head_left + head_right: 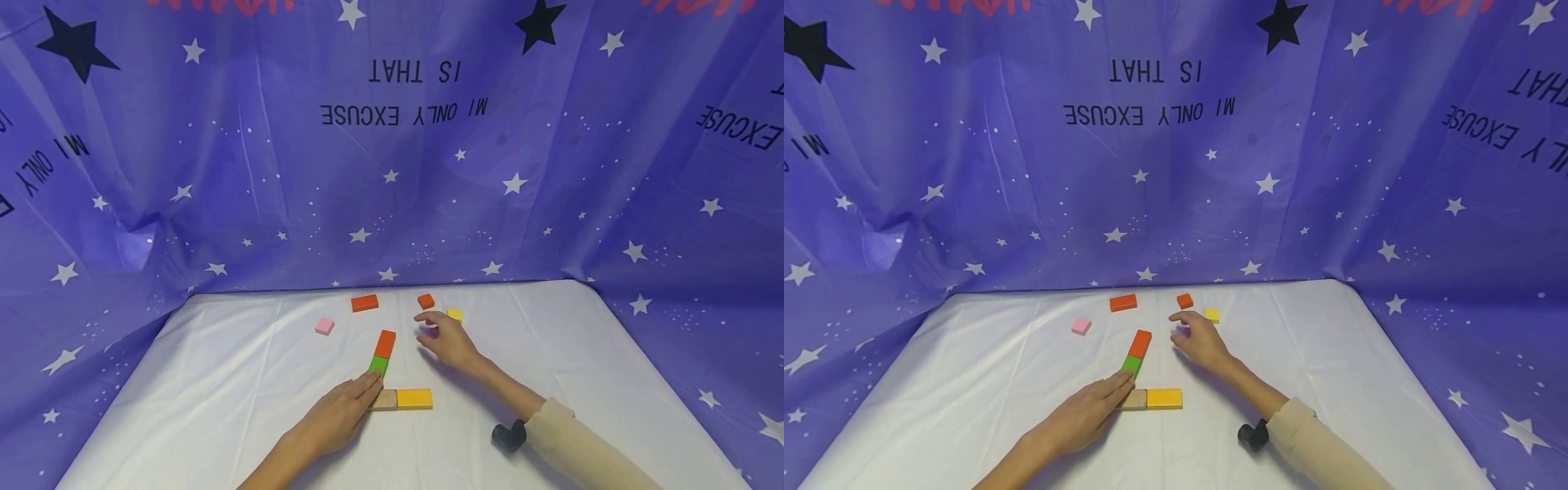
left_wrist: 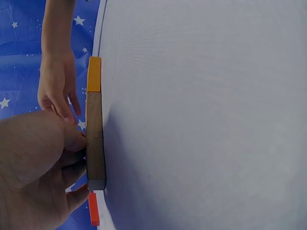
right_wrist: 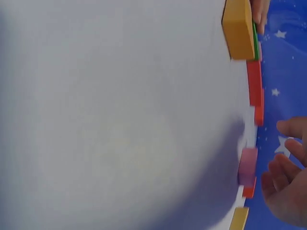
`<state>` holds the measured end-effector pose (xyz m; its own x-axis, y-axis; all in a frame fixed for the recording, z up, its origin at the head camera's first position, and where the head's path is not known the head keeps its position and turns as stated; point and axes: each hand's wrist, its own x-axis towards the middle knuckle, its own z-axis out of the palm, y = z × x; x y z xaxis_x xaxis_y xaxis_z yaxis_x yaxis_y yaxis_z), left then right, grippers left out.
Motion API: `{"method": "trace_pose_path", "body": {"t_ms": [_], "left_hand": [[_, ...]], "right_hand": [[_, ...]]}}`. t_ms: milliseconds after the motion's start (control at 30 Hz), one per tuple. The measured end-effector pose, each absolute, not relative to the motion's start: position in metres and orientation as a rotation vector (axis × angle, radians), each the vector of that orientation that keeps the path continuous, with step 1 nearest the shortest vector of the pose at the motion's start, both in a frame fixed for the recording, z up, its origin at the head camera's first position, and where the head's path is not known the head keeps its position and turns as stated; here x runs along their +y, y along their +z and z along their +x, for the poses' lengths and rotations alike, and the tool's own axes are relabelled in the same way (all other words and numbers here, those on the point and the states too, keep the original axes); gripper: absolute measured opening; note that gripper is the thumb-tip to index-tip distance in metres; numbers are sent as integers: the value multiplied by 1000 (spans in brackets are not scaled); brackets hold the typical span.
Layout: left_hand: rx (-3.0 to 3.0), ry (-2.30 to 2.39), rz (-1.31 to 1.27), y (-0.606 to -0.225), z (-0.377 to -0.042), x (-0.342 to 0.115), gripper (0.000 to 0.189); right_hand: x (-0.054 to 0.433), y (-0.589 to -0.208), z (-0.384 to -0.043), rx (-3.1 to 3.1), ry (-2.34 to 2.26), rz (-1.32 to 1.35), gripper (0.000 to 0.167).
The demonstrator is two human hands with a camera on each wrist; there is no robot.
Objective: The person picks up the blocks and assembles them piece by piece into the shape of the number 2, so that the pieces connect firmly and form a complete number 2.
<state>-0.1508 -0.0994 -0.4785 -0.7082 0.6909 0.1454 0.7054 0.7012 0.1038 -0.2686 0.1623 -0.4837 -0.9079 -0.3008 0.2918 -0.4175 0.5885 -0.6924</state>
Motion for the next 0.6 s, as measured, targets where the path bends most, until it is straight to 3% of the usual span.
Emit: {"method": "trace_pose_path", "body": {"t_ms": [600], "left_hand": [[-2850,-236,-1139,-476,-148,-98,45]], "right_hand": [[197,-498,-270,-2717,1133,586,40]]}}
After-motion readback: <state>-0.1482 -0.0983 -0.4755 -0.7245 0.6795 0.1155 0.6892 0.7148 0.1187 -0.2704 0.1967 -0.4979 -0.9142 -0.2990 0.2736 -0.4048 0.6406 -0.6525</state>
